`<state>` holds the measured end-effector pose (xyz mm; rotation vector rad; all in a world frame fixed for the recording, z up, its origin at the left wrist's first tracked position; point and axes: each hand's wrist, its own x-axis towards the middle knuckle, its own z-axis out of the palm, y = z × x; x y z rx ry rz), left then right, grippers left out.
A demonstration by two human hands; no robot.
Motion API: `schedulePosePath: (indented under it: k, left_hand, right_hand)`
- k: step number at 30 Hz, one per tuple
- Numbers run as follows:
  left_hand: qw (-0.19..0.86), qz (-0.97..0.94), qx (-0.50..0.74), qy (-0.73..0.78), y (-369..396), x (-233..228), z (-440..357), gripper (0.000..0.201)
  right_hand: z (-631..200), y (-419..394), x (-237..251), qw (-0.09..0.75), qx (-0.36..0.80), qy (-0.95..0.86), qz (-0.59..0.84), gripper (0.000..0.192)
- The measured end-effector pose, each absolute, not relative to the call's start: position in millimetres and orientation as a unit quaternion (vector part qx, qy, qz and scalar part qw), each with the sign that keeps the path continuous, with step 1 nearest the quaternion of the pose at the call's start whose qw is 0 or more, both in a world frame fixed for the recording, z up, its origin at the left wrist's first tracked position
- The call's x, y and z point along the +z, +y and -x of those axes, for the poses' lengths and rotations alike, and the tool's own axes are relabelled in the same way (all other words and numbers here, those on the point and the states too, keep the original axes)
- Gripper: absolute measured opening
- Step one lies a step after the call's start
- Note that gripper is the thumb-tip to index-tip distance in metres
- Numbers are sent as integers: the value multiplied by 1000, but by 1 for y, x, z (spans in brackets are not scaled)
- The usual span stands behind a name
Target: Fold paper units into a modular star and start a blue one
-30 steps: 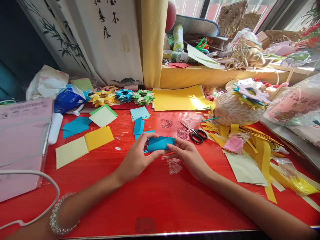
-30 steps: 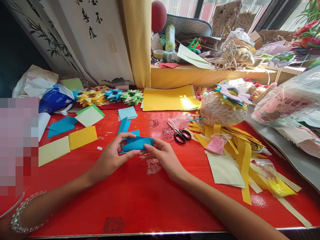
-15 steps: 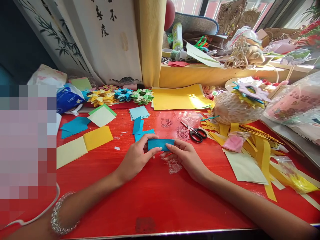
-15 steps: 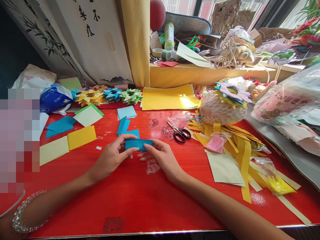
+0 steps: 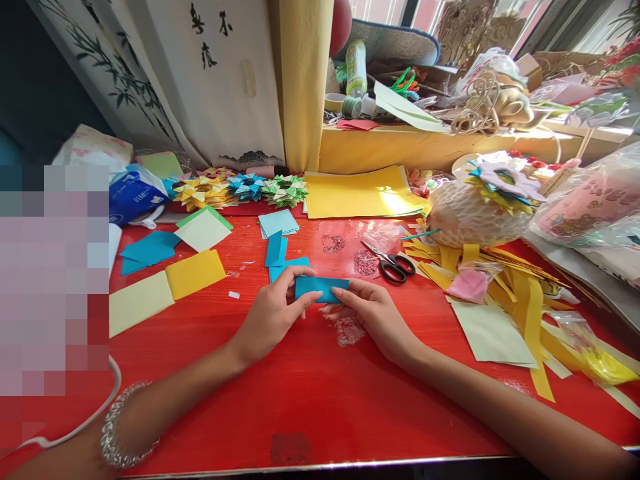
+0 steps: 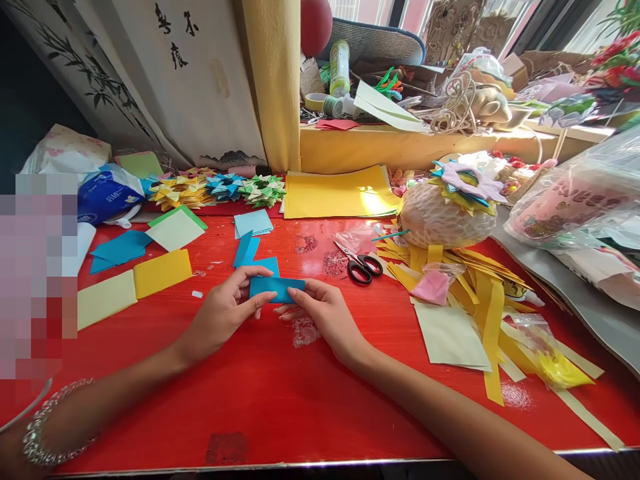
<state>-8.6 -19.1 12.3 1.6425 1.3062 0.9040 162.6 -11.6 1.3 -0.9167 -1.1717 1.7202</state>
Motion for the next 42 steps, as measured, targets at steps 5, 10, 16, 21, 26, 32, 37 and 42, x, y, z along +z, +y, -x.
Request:
schedulePosePath:
  k: [5, 10, 16, 21, 26, 32, 37, 42]
  left_hand:
    - [419, -651, 363, 518, -19, 13, 8, 31]
    - [425, -648, 364, 517, -20, 14, 9, 30]
    - [422, -646, 370, 517, -20, 14, 8, 31]
    - [422, -648, 370, 515, -20, 13, 8, 29]
    - [413, -655, 363, 518, -20, 13, 9, 27]
    - [411, -655, 363, 520, -21, 13, 8, 26]
    - [410, -656, 363, 520, -21, 14, 8, 25]
    - [409, -657, 362, 520, -20, 13, 9, 24]
  right_hand:
    - [-163, -12, 0, 418, 690, -465, 364, 21]
    - [-163, -12, -2, 422, 690, -463, 364, 20]
    - [-163, -11, -2, 417, 685, -468, 371, 21]
    - [-162, -11, -2, 415, 686, -469, 371, 22]
    - [-163, -11, -1, 415, 690, -465, 369, 20]
    - [-163, -12, 1, 411, 686, -466, 379, 21]
    - [-162, -12, 1, 412, 685, -465, 381, 22]
    - [-163, -11, 0, 411, 686, -470, 373, 20]
